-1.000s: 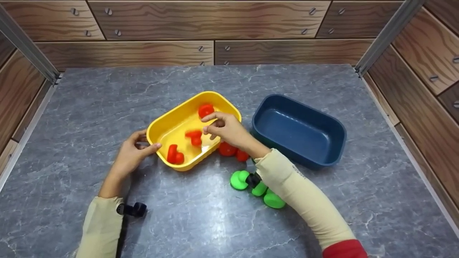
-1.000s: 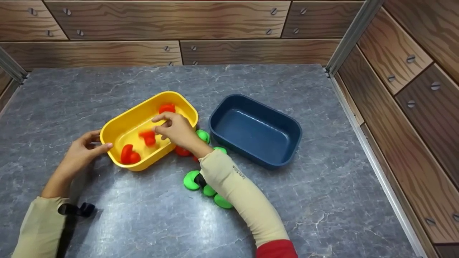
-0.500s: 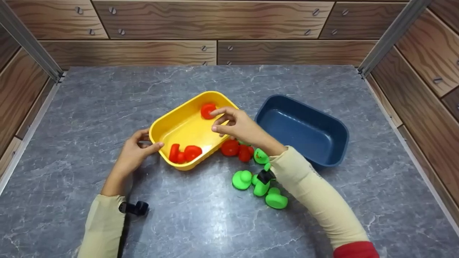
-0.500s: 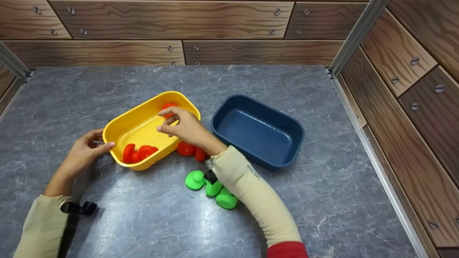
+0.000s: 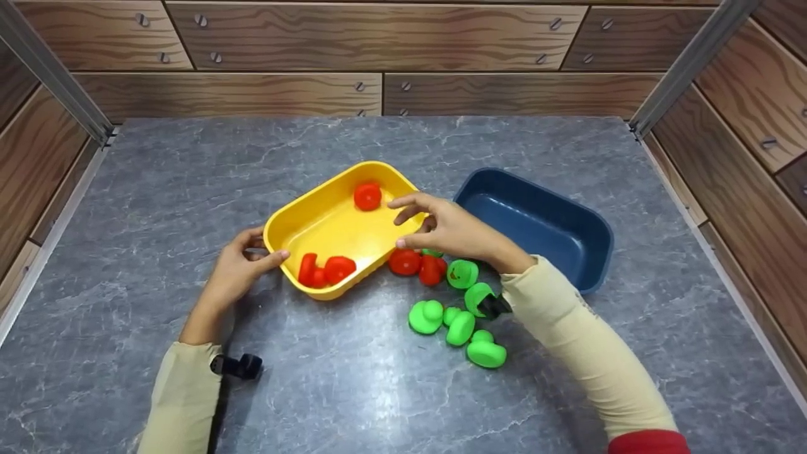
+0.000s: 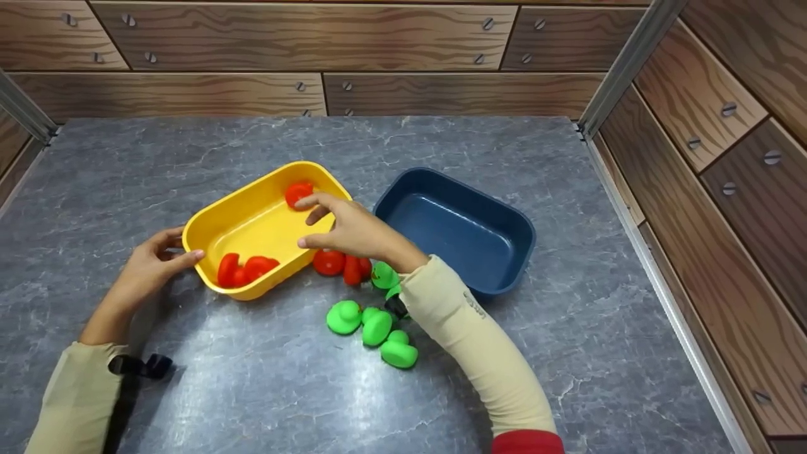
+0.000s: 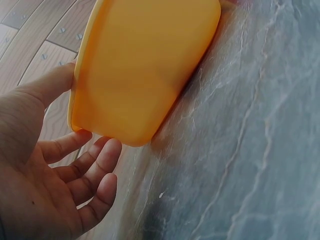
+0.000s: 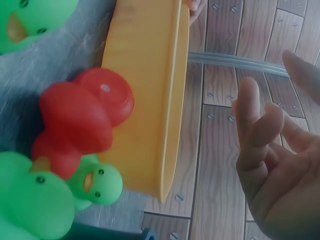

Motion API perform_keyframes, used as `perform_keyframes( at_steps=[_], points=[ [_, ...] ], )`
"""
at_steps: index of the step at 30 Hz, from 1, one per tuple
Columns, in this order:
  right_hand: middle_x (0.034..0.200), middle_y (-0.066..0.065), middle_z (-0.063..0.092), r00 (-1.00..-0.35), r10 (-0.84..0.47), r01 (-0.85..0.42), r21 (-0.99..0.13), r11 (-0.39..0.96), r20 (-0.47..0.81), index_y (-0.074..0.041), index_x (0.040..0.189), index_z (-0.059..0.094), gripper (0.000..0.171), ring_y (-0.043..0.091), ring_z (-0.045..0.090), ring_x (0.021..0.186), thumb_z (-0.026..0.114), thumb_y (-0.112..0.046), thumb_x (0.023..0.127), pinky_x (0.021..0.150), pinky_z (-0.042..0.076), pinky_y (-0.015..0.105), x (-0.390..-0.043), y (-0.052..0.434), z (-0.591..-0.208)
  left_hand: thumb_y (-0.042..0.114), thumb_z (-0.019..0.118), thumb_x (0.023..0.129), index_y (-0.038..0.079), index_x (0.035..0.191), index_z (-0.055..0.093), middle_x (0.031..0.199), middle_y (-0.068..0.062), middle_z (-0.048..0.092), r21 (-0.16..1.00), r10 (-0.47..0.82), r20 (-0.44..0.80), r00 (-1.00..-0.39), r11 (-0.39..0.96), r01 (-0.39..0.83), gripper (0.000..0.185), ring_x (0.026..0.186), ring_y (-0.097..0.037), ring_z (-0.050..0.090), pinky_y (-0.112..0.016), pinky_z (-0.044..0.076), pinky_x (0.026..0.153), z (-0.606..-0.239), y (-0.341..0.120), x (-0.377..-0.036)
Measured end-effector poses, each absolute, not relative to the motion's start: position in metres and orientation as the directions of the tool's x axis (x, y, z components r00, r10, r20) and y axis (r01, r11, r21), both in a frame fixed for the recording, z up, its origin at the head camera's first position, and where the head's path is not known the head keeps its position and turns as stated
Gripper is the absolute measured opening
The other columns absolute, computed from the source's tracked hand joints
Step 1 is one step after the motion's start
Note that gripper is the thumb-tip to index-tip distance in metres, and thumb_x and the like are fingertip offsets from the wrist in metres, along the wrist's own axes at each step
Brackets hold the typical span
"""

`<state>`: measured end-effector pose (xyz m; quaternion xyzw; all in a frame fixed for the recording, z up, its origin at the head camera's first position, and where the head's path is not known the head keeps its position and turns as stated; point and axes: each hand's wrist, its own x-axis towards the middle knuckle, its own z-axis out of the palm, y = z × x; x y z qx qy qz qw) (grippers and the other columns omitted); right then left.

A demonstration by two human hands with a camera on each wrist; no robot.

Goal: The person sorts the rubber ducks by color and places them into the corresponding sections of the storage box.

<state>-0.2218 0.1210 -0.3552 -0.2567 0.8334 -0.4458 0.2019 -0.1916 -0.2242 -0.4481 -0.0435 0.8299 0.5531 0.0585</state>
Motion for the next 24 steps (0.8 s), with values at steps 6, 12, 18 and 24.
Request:
perform_keyframes(
  at_steps=[6, 12, 18, 24],
  points=[
    [0.126, 0.011, 0.061, -0.775, -0.62, -0.257, -0.834, 0.489, -0.125, -0.014, 0.135, 0.05, 0.053, 0.028, 0.058, 0.071, 0.072, -0.022, 0.088, 0.06, 0.049, 0.023, -0.221, 0.131, -0.36, 0.028, 0.072, 0.086, 0.0, 0.14, 0.043, 0.124, -0.023, 0.055, 0.903, 0.0, -0.142, -0.99, 0.41, -0.13, 0.067, 0.084, -0.007, 0.057, -0.013, 0.05, 0.073, -0.448, -0.226, -0.191],
    [0.127, 0.016, 0.06, -0.761, -0.629, -0.258, -0.816, 0.517, -0.157, -0.012, 0.135, 0.05, 0.051, 0.026, 0.056, 0.071, 0.071, -0.02, 0.088, 0.064, 0.047, 0.023, -0.222, 0.14, -0.365, 0.027, 0.072, 0.086, 0.0, 0.14, 0.044, 0.124, -0.023, 0.055, 0.905, -0.006, -0.144, -0.989, 0.403, -0.134, 0.066, 0.084, -0.009, 0.056, -0.013, 0.05, 0.072, -0.449, -0.227, -0.191],
    [0.13, 0.017, 0.059, -0.752, -0.633, -0.255, -0.805, 0.535, -0.183, -0.012, 0.136, 0.049, 0.055, 0.022, 0.054, 0.069, 0.072, -0.023, 0.087, 0.065, 0.048, 0.022, -0.223, 0.15, -0.37, 0.023, 0.072, 0.086, -0.001, 0.139, 0.044, 0.123, -0.025, 0.055, 0.914, -0.008, -0.133, -0.991, 0.385, -0.126, 0.065, 0.082, -0.005, 0.057, -0.013, 0.05, 0.072, -0.449, -0.226, -0.19],
    [0.13, 0.018, 0.059, -0.747, -0.633, -0.241, -0.804, 0.543, -0.204, -0.011, 0.135, 0.05, 0.055, 0.025, 0.056, 0.073, 0.073, -0.023, 0.086, 0.067, 0.049, 0.024, -0.222, 0.162, -0.38, 0.022, 0.072, 0.087, -0.003, 0.141, 0.041, 0.125, -0.028, 0.054, 0.919, 0.002, -0.129, -0.992, 0.377, -0.119, 0.067, 0.084, -0.006, 0.058, -0.013, 0.051, 0.072, -0.446, -0.225, -0.191]
  ],
)
